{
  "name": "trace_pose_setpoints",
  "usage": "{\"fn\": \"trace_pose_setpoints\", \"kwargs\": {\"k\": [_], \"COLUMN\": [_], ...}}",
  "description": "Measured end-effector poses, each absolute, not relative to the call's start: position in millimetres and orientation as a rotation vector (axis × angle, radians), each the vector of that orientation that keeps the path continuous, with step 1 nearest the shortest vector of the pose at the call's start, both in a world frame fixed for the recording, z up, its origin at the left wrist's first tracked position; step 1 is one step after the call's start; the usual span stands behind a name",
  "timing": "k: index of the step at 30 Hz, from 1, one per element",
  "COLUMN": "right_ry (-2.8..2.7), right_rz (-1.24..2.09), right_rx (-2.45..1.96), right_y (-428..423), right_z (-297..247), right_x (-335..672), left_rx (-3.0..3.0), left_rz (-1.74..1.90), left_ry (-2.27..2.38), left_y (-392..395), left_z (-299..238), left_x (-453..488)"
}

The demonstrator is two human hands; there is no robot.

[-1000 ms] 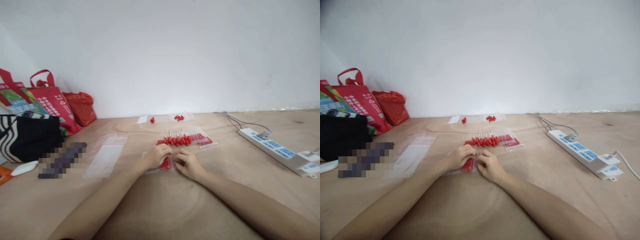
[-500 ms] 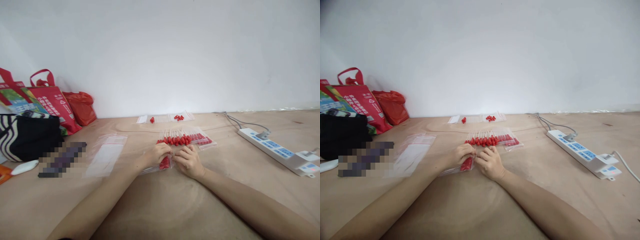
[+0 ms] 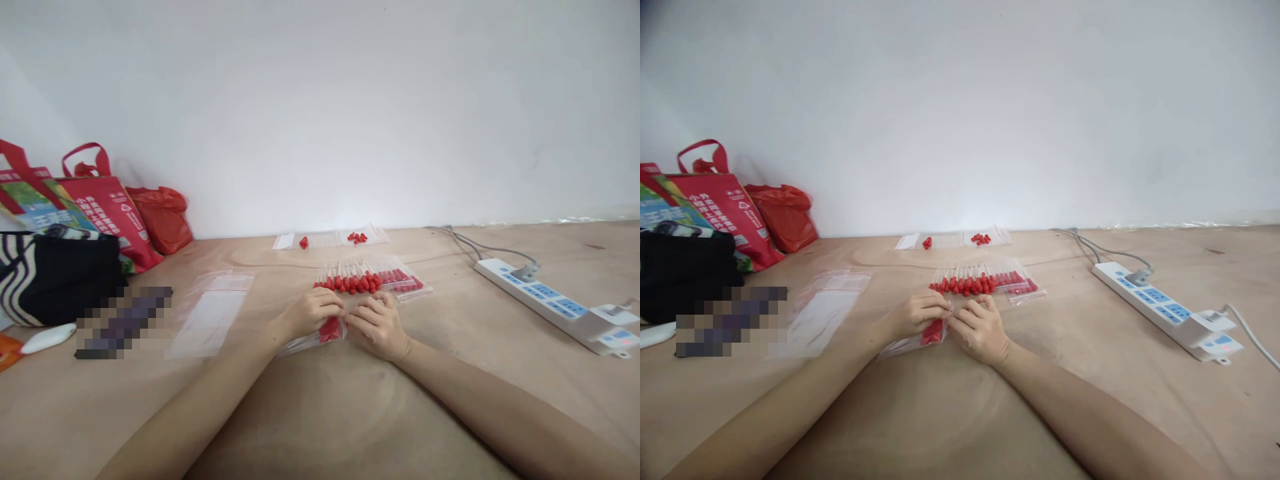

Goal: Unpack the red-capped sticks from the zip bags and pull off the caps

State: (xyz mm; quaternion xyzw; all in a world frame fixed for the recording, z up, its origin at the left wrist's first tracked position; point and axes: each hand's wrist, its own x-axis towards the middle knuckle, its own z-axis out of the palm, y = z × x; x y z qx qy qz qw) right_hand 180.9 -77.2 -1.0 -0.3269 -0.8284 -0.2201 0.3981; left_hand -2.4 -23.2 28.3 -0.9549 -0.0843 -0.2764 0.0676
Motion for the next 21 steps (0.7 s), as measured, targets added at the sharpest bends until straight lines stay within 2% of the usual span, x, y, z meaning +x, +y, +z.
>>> {"fn": "trace_pose_setpoints", "kwargs": {"k": [5, 16, 21], "right_ry": [-2.174, -2.380, -2.466], "right_rz": [-0.673, -0.744, -0.676], "right_rx": [-0.674, -0.489, -0.445], "right_y": [-74.2, -69.2, -64.3], "right_z": [-0.6, 4.3, 3.9], "right_x": [183.0, 180.8, 185.8], "left_rx": [-2.795, -2.825, -2.926], "left_rz": [-0.809, -0.495, -0.700], "left_ry": [-0.164, -0.077, -0.176], "left_y": [-21.6, -27.2, -25.4], "left_z": [28.5, 34.8, 47.2], "left_x": [-2.6, -1.6, -6.2]}}
